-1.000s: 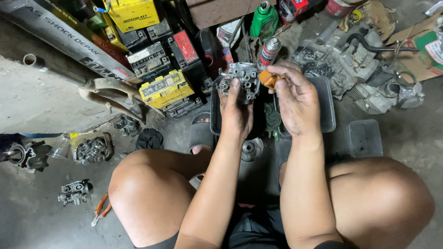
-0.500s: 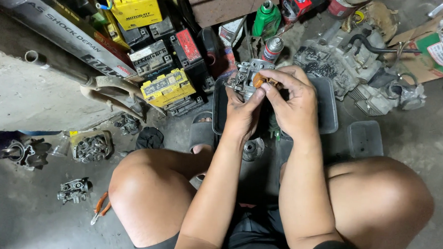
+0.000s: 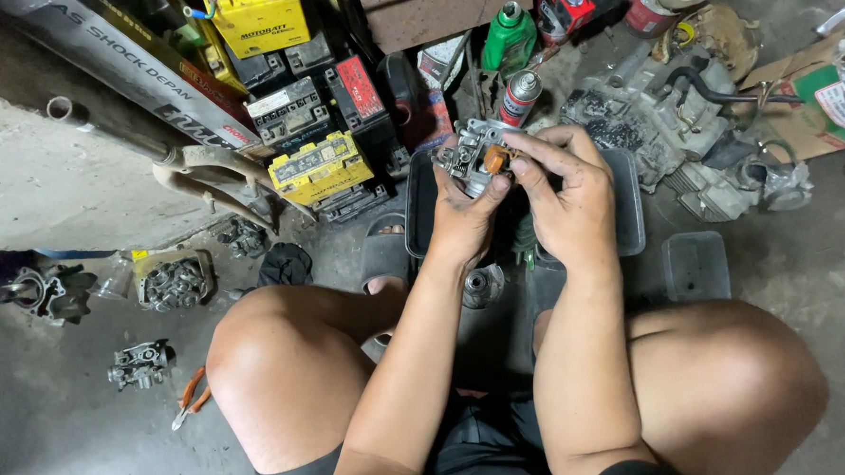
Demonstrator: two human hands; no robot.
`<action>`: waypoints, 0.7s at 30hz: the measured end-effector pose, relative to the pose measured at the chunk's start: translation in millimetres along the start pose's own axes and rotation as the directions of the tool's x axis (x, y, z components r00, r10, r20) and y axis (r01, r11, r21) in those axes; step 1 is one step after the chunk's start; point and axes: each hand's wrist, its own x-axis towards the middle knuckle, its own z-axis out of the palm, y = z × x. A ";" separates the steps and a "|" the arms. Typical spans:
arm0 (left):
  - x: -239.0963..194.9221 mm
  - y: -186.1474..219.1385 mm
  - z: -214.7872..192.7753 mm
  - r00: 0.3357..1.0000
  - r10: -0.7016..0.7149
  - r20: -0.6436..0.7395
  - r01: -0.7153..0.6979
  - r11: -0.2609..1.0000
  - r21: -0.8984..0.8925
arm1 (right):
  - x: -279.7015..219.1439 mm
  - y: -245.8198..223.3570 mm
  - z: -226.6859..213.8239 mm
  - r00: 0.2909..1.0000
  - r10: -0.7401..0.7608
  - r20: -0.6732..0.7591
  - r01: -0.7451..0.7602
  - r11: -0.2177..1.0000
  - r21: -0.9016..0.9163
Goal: The person assembles a carburetor by inserting orange gaskets and small metal components into the body. They use a screwdriver to tighten screws and secure the parts in place.
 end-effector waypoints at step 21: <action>-2.6 5.3 6.8 0.996 0.081 0.028 -0.082 0.996 0.028 | -2.9 4.1 -2.1 0.996 0.029 -0.086 -0.015 0.987 0.158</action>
